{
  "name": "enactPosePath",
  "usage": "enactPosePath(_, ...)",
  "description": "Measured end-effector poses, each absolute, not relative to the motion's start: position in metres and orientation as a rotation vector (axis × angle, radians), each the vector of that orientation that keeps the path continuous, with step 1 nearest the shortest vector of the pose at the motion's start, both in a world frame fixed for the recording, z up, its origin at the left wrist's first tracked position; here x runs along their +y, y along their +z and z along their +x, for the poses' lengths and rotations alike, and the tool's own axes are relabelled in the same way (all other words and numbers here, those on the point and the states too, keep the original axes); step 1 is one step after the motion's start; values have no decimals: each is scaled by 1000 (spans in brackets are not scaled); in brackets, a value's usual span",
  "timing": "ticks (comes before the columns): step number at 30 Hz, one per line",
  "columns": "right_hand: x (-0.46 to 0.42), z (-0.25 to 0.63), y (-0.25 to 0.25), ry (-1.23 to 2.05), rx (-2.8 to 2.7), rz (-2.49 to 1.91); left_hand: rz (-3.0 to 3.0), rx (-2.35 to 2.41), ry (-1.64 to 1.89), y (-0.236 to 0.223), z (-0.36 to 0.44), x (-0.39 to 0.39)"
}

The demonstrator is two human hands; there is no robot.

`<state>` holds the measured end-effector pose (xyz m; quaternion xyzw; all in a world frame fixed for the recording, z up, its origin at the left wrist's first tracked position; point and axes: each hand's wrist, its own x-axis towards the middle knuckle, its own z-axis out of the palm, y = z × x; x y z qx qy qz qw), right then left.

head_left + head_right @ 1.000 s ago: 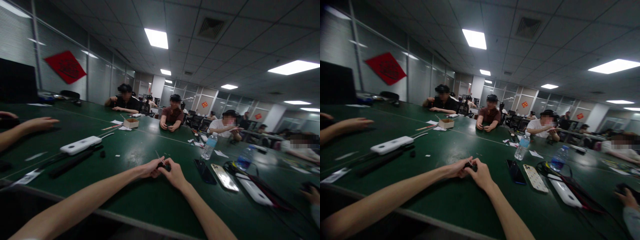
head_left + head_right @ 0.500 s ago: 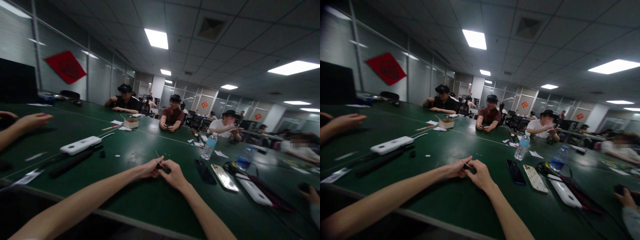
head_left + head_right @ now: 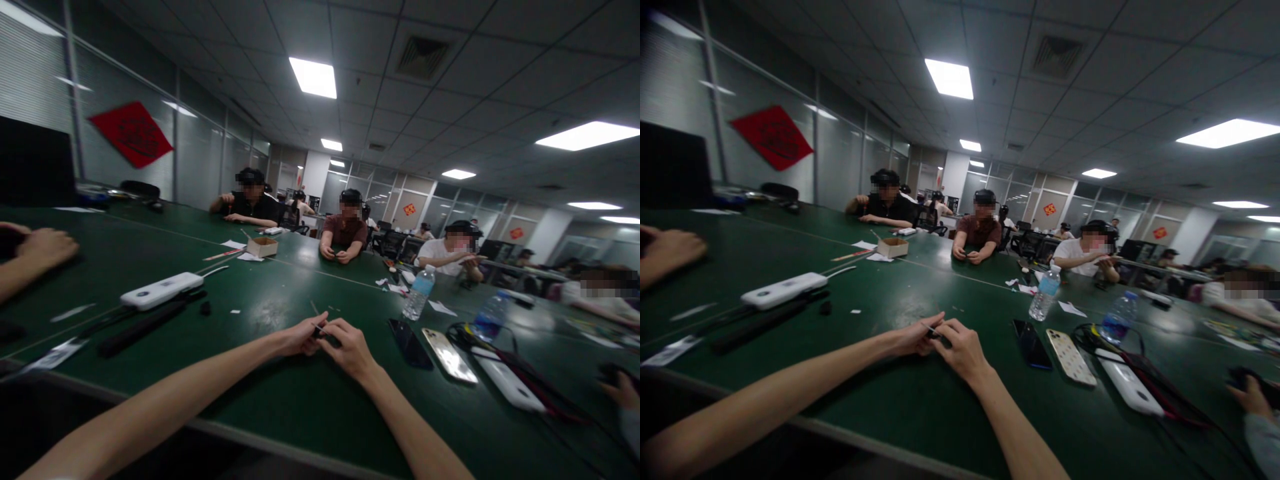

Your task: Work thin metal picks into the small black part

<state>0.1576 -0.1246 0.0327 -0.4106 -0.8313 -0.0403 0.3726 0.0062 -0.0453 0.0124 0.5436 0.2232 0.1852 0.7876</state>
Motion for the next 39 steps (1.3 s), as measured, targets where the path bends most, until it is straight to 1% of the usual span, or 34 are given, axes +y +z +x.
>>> enactPosePath(17,-120,165,29,-155,-2174,-1114,1169,542,348,8,6,-41)
enactPosePath(30,-123,166,30,-220,-2212,-1149,1201,495,360,15,2,-48)
enactPosePath(39,-122,164,27,-222,-2207,-1114,1210,515,333,8,4,-41)
